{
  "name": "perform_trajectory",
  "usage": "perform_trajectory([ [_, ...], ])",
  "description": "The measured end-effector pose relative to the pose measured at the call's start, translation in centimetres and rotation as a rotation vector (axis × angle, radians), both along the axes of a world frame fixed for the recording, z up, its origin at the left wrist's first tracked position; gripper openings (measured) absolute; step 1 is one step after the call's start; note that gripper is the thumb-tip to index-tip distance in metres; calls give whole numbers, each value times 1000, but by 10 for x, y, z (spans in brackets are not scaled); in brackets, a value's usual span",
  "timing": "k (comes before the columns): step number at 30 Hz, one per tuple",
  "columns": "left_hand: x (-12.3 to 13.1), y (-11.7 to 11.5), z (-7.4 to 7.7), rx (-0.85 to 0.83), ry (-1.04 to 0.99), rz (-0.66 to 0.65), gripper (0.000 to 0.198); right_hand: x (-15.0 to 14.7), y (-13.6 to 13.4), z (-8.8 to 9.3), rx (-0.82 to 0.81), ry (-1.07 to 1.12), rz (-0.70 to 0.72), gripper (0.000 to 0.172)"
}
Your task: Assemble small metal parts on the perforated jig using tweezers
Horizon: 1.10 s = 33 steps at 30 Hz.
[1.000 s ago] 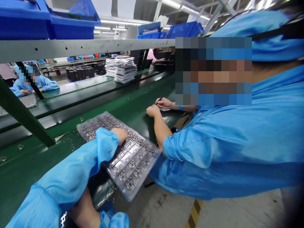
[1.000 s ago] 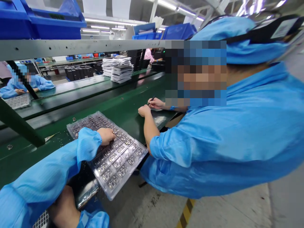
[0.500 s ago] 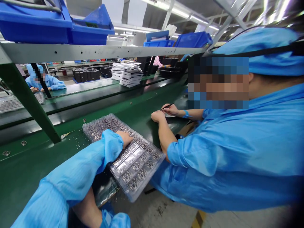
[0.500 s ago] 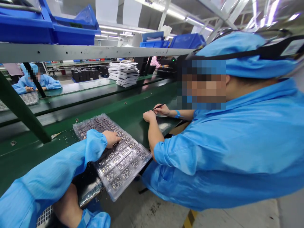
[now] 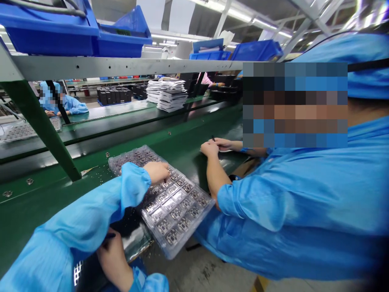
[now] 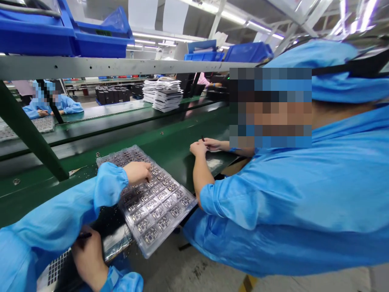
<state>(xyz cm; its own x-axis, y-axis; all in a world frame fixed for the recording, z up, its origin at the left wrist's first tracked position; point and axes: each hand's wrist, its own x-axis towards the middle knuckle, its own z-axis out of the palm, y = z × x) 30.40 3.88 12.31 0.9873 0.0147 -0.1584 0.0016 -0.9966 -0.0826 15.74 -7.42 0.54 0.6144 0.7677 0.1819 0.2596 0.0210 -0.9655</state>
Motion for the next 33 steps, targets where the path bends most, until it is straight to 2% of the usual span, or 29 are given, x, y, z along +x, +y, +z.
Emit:
perform_trajectory([
  [3,-43,7,20,-45,-164,-30,19,-3,-1,-5,81,234,300,23],
  [5,-81,13,24,-59,-243,6,20,-6,-2,-7,80,377,368,27],
  [7,-124,19,21,-60,-286,68,24,-8,-2,-8,59,443,394,30],
  [9,-168,23,10,-85,-307,137,27,-10,-2,-10,46,456,380,34],
  [12,-227,23,-17,-111,-335,226,26,-10,-1,-14,37,436,342,39],
  [16,-282,4,-50,19,-547,317,24,-8,-1,-21,34,409,333,37],
  [19,-301,-12,-68,82,-665,302,24,-6,1,-22,11,385,343,35],
  [26,-308,-20,-101,-64,-777,315,25,-10,11,-15,-15,467,405,22],
  [33,-310,-21,-112,-278,-705,343,34,-20,13,-17,1,554,324,31],
])
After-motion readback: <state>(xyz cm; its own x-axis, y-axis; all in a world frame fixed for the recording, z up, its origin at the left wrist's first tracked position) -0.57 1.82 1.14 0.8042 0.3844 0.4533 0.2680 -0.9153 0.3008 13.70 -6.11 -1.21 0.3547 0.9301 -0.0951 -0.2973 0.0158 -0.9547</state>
